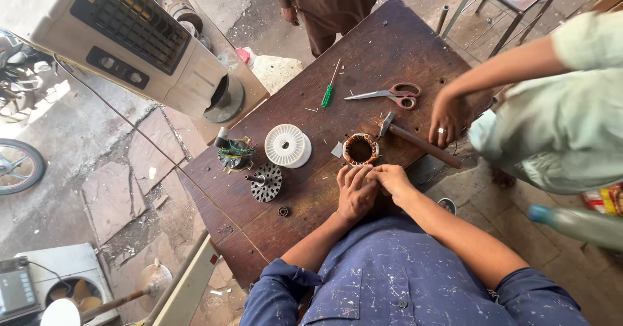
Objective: The person uses a hammer and a thin metal rod to tap and adjust copper windings inside a cylindrical motor stator. They repeatedly reposition the stator and tap different slots to seat the windings. A second person is visible at the table but does not assist with the stator.
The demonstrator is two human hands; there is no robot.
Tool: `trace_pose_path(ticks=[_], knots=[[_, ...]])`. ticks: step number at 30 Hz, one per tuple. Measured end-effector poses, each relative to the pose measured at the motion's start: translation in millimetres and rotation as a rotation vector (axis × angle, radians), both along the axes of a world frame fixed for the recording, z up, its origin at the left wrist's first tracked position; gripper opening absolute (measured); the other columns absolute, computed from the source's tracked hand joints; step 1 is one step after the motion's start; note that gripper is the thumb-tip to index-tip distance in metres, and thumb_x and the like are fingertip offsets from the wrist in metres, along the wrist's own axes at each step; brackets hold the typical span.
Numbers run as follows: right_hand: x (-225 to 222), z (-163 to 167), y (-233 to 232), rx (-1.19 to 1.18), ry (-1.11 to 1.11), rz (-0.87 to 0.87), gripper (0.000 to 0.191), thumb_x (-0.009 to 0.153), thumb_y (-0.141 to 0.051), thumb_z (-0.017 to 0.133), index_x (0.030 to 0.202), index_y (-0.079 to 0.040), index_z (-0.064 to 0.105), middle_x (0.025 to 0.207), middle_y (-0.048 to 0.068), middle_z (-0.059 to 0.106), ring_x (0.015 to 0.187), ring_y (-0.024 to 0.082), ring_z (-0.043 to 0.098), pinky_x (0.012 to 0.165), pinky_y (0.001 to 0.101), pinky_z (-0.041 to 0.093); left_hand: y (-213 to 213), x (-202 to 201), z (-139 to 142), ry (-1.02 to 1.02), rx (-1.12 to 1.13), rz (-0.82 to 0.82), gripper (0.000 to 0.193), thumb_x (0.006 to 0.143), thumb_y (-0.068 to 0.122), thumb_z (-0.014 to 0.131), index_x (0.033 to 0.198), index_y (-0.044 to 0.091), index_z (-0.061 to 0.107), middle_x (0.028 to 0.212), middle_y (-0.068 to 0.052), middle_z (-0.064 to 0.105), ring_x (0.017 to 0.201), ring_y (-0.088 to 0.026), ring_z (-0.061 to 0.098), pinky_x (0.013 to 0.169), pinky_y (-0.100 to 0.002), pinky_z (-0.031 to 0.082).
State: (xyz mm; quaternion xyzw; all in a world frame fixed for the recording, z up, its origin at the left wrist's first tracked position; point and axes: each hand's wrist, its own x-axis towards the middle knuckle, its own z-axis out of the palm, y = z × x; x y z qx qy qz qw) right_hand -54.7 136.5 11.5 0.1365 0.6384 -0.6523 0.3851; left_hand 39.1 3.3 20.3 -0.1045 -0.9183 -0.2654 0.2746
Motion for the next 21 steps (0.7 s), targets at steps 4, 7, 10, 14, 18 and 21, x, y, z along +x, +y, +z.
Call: trace_pose_path(ticks=[4,7,10,14,18,21], knots=[[3.6,2.0,-1.3,0.178,0.376,0.045,0.012,0.085,-0.014,0.078,0.09,-0.004,0.076,0.068,0.001,0.071,0.056,0.011,0.06,0.049,0.0282,0.046,-11.1,-0.8,7.6,-0.001,0.075,-0.083,0.032,0.086,0.017,0.077,0.115,0.016,0.067,0.141,-0.011,0.057,0.135,-0.029,0.05,0.12,-0.054,0.026],[8.3,15.2,0.5,0.449,0.98,0.195,0.013,0.088,-0.016,0.076,0.092,-0.003,0.074,0.075,0.012,0.073,0.068,0.027,0.069,0.057,0.0364,0.053,-25.7,-10.1,9.3,-0.063,0.167,-0.123,0.053,0.087,0.019,0.076,0.133,0.007,0.053,0.141,-0.017,0.056,0.134,-0.033,0.05,0.12,-0.055,0.025],[13.1,29.3,2.1,0.561,1.343,0.347,0.011,0.088,-0.009,0.068,0.096,-0.003,0.071,0.081,0.017,0.073,0.073,0.034,0.072,0.064,0.0413,0.057,-40.6,-30.7,3.8,-0.164,0.105,-0.16,0.064,0.088,0.017,0.074,0.143,0.004,0.045,0.134,-0.016,0.063,0.13,-0.031,0.057,0.124,-0.055,0.026],[10.7,34.2,1.0,0.638,1.446,0.545,0.013,0.087,-0.005,0.064,0.099,0.0,0.067,0.074,0.016,0.07,0.068,0.033,0.071,0.062,0.0404,0.058,-54.3,-50.4,-7.3,-0.293,0.055,-0.25,0.067,0.089,0.011,0.071,0.15,0.002,0.043,0.116,-0.012,0.069,0.121,-0.028,0.063,0.129,-0.056,0.026],[4.9,24.5,-1.1,0.698,1.466,0.694,0.002,0.086,-0.005,0.061,0.085,-0.005,0.062,0.073,0.012,0.067,0.067,0.03,0.071,0.062,0.0393,0.058,-59.3,-51.6,-12.4,-0.306,-0.047,-0.23,0.067,0.084,0.001,0.067,0.146,0.003,0.043,0.106,-0.007,0.071,0.114,-0.024,0.066,0.126,-0.067,0.015],[0.6,17.2,-0.3,0.723,1.481,0.733,0.004,0.083,-0.004,0.06,0.084,-0.007,0.062,0.073,0.011,0.067,0.067,0.029,0.071,0.062,0.0389,0.059,-60.0,-53.5,-13.4,-0.301,0.019,-0.239,0.066,0.086,0.004,0.07,0.147,0.005,0.044,0.105,-0.008,0.069,0.11,-0.024,0.066,0.125,-0.069,0.014]])
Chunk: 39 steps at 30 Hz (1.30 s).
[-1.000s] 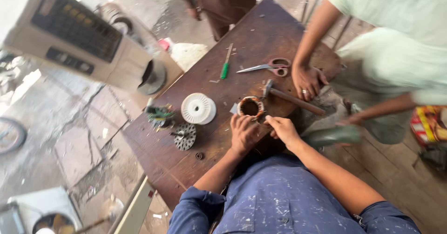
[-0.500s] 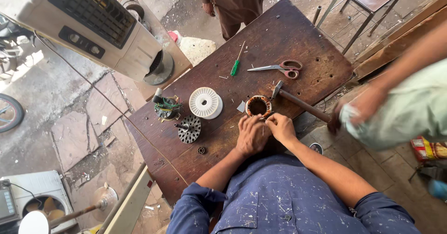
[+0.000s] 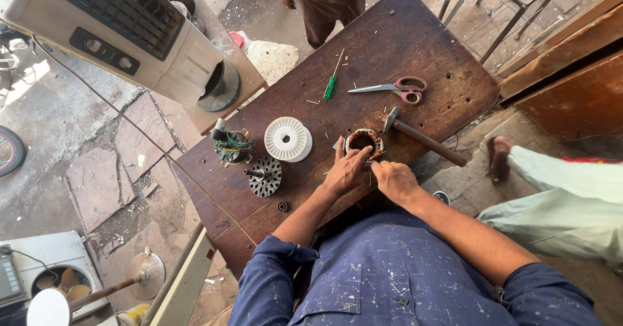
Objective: The person uses a hammer and a thin metal rod to tap and adjust copper windings inside a cylindrical motor stator. They repeatedly reposition the stator and tap different slots to seat the windings. A second person is visible at the table but does not assist with the stator.
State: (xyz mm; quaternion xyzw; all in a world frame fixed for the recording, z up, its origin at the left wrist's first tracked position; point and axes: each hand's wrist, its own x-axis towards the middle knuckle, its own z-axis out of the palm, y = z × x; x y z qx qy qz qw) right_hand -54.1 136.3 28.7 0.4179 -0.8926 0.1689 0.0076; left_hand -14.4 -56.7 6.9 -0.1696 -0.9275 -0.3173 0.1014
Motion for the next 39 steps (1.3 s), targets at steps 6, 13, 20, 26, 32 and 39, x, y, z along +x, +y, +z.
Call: trace_pose_path(ticks=[6,13,20,26,32,39], knots=[[-6.0,-2.8,1.7,0.034,-0.009,0.011,0.004,0.083,-0.005,0.061,0.084,-0.008,0.063,0.072,0.01,0.067,0.068,0.029,0.071,0.062,0.0405,0.058,-3.5,-5.1,-4.1,-0.045,0.001,-0.032,0.064,0.088,0.006,0.07,0.148,0.006,0.045,0.105,-0.008,0.069,0.109,-0.025,0.066,0.127,-0.067,0.016],[-18.6,7.1,13.6,-0.055,-0.057,0.048,0.006,0.085,-0.004,0.058,0.089,-0.005,0.063,0.072,0.013,0.066,0.067,0.031,0.071,0.061,0.0411,0.059,4.5,-6.3,4.9,0.008,0.005,0.023,0.075,0.079,0.017,0.077,0.145,0.003,0.045,0.11,-0.011,0.069,0.109,-0.027,0.066,0.124,-0.065,0.021],[-57.1,-4.2,40.5,-0.261,-0.299,-0.057,0.015,0.097,-0.017,0.063,0.088,-0.005,0.066,0.077,0.021,0.069,0.072,0.042,0.069,0.064,0.0507,0.055,67.6,-2.9,-11.9,0.074,0.001,0.412,0.064,0.082,0.019,0.082,0.136,0.005,0.052,0.103,-0.012,0.067,0.104,-0.032,0.065,0.124,-0.062,0.026],[-111.9,-26.2,78.5,-0.315,-0.705,0.045,0.016,0.093,-0.017,0.073,0.101,-0.003,0.073,0.084,0.02,0.074,0.074,0.036,0.074,0.063,0.0424,0.056,117.4,-16.9,-15.4,-0.087,0.034,0.636,0.059,0.083,0.018,0.08,0.134,0.004,0.053,0.111,-0.013,0.067,0.111,-0.031,0.062,0.125,-0.063,0.019],[-138.2,-40.0,88.4,-0.397,-0.875,0.229,0.02,0.092,-0.018,0.074,0.102,0.0,0.073,0.086,0.019,0.074,0.077,0.028,0.075,0.067,0.0379,0.057,160.9,-44.9,30.6,-0.088,-0.056,0.801,0.056,0.086,0.019,0.077,0.137,0.008,0.057,0.139,-0.016,0.058,0.136,-0.034,0.049,0.126,-0.061,0.016],[-144.2,-23.3,83.1,-0.195,-1.21,0.065,0.014,0.092,-0.014,0.069,0.091,0.0,0.069,0.072,0.012,0.072,0.058,0.016,0.067,0.053,0.0322,0.052,176.7,-116.1,55.5,-0.359,-0.625,0.79,0.02,0.081,0.02,0.072,0.098,0.011,0.074,0.149,-0.022,0.048,0.145,-0.042,0.034,0.117,-0.073,0.007]])
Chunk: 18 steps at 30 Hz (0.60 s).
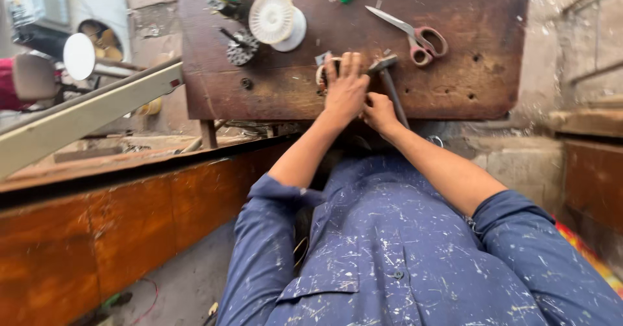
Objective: The person uses a hammer and a thin metal rod to tap and adjust copper windings inside a cylindrical motor stator. They repeatedly reposition the stator and tap different slots to seat the windings. A second person is visible at the table but does not assist with the stator.
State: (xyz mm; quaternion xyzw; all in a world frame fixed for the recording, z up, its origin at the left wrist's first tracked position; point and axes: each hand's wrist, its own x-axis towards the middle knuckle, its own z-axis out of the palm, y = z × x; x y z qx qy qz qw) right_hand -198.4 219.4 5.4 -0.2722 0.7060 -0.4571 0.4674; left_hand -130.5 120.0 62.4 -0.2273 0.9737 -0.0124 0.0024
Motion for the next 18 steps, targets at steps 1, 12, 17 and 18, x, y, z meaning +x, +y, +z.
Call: trace_pose_path(ticks=[1,12,17,18], knots=[[1.7,3.2,-0.7,0.012,-0.054,-0.025,0.009,0.09,-0.009,0.066,0.09,-0.001,0.07,0.072,0.011,0.072,0.056,0.014,0.065,0.051,0.0315,0.05,-1.3,-5.4,3.2,-0.062,-0.006,-0.019,0.014,0.083,0.021,0.071,0.091,0.01,0.075,0.148,-0.022,0.048,0.146,-0.042,0.032,0.116,-0.076,0.006],[17.8,13.2,12.1,-0.022,-0.19,-0.062,0.015,0.092,-0.017,0.074,0.099,-0.004,0.073,0.07,0.002,0.068,0.056,0.008,0.059,0.048,0.0249,0.046,-15.2,48.8,7.6,0.597,0.39,-0.141,0.008,0.088,0.01,0.073,0.094,0.008,0.068,0.094,-0.009,0.069,0.101,-0.028,0.065,0.117,-0.044,0.041],[24.3,17.4,11.1,-0.024,-0.124,0.002,0.017,0.093,-0.019,0.073,0.102,-0.004,0.073,0.071,0.002,0.069,0.057,0.007,0.06,0.049,0.024,0.047,0.5,73.6,-1.6,0.65,0.42,0.2,0.009,0.09,0.01,0.073,0.098,0.008,0.07,0.091,-0.009,0.069,0.097,-0.03,0.064,0.103,-0.045,0.047],[25.9,17.3,9.5,-0.036,-0.11,0.007,0.016,0.093,-0.018,0.072,0.101,-0.003,0.073,0.073,0.002,0.07,0.058,0.006,0.06,0.05,0.0234,0.047,3.0,76.1,-3.4,0.611,0.41,0.24,0.013,0.087,0.009,0.073,0.1,0.008,0.071,0.093,-0.01,0.069,0.098,-0.032,0.063,0.097,-0.046,0.047]])
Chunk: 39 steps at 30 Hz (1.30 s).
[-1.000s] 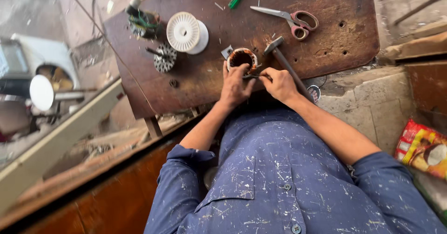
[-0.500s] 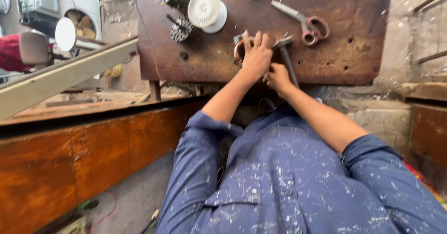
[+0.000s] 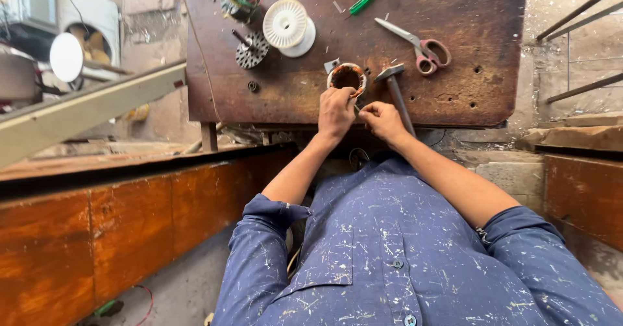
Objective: The person uses a hammer and a thin metal rod to tap and adjust copper windings inside a cylindrical motor stator. They repeatedly reposition the stator and tap different slots to seat the windings. A second person is visible at the table but does not assist with the stator.
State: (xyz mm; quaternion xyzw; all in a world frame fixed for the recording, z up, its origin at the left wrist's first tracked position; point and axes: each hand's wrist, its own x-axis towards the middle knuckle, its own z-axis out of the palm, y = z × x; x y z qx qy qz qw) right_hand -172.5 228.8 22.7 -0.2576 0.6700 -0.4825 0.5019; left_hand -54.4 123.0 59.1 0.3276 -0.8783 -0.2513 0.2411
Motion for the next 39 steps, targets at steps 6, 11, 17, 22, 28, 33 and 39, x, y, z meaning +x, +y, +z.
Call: trace_pose_path(ticks=[6,11,17,22,28,33,39], knots=[[0.2,-2.4,-8.2,-0.055,-0.007,0.023,0.013,0.097,-0.012,0.07,0.102,0.0,0.071,0.077,0.001,0.071,0.062,0.004,0.059,0.052,0.0215,0.046,7.8,3.9,-15.5,-0.341,0.044,0.066,0.023,0.074,0.012,0.072,0.096,0.006,0.069,0.099,-0.013,0.064,0.104,-0.036,0.058,0.086,-0.047,0.047],[-3.9,1.8,-11.0,-0.01,0.062,0.06,0.013,0.098,-0.011,0.071,0.101,0.002,0.071,0.076,0.0,0.07,0.063,0.003,0.056,0.052,0.0214,0.043,2.9,7.6,-28.1,-0.183,0.198,0.014,0.016,0.086,0.011,0.068,0.101,0.009,0.073,0.098,-0.012,0.063,0.099,-0.034,0.06,0.084,-0.046,0.05],[-24.9,5.6,-19.2,-0.096,0.413,0.279,0.016,0.095,-0.015,0.074,0.1,0.0,0.074,0.074,0.006,0.071,0.064,0.009,0.06,0.057,0.0276,0.049,-4.2,16.8,-25.5,-0.015,-0.002,-0.131,0.007,0.085,0.013,0.072,0.091,0.01,0.074,0.09,-0.005,0.063,0.09,-0.027,0.062,0.082,-0.041,0.051],[-42.2,7.6,-24.6,-0.123,0.409,0.361,0.019,0.092,-0.018,0.074,0.099,-0.001,0.074,0.081,0.011,0.076,0.072,0.012,0.069,0.067,0.0312,0.055,29.9,0.7,-21.2,0.028,-0.287,0.18,0.003,0.083,0.013,0.071,0.085,0.014,0.069,0.088,-0.003,0.062,0.091,-0.024,0.062,0.08,-0.04,0.046],[-57.7,8.1,-24.2,-0.174,0.456,0.479,0.02,0.092,-0.021,0.072,0.097,-0.002,0.073,0.083,0.017,0.074,0.075,0.025,0.074,0.071,0.0378,0.057,60.9,-24.5,-29.7,-0.103,-0.191,0.501,0.014,0.084,0.018,0.073,0.081,0.013,0.06,0.087,-0.006,0.061,0.088,-0.027,0.061,0.079,-0.043,0.045],[-74.5,-4.2,-20.1,-0.306,0.647,0.527,0.016,0.097,-0.021,0.07,0.099,-0.006,0.072,0.084,0.019,0.072,0.078,0.038,0.071,0.072,0.0464,0.056,65.5,-40.7,-41.4,-0.079,-0.033,0.549,0.011,0.084,0.015,0.072,0.083,0.011,0.062,0.09,-0.008,0.062,0.093,-0.031,0.061,0.08,-0.045,0.046],[-101.7,-35.0,-29.1,-0.509,0.651,0.565,0.011,0.099,-0.021,0.07,0.102,-0.01,0.07,0.084,0.015,0.071,0.076,0.036,0.07,0.067,0.0457,0.055,56.6,-48.5,-57.4,-0.004,0.018,0.466,0.011,0.085,0.008,0.072,0.089,0.007,0.062,0.095,-0.013,0.062,0.097,-0.036,0.059,0.084,-0.047,0.047]])
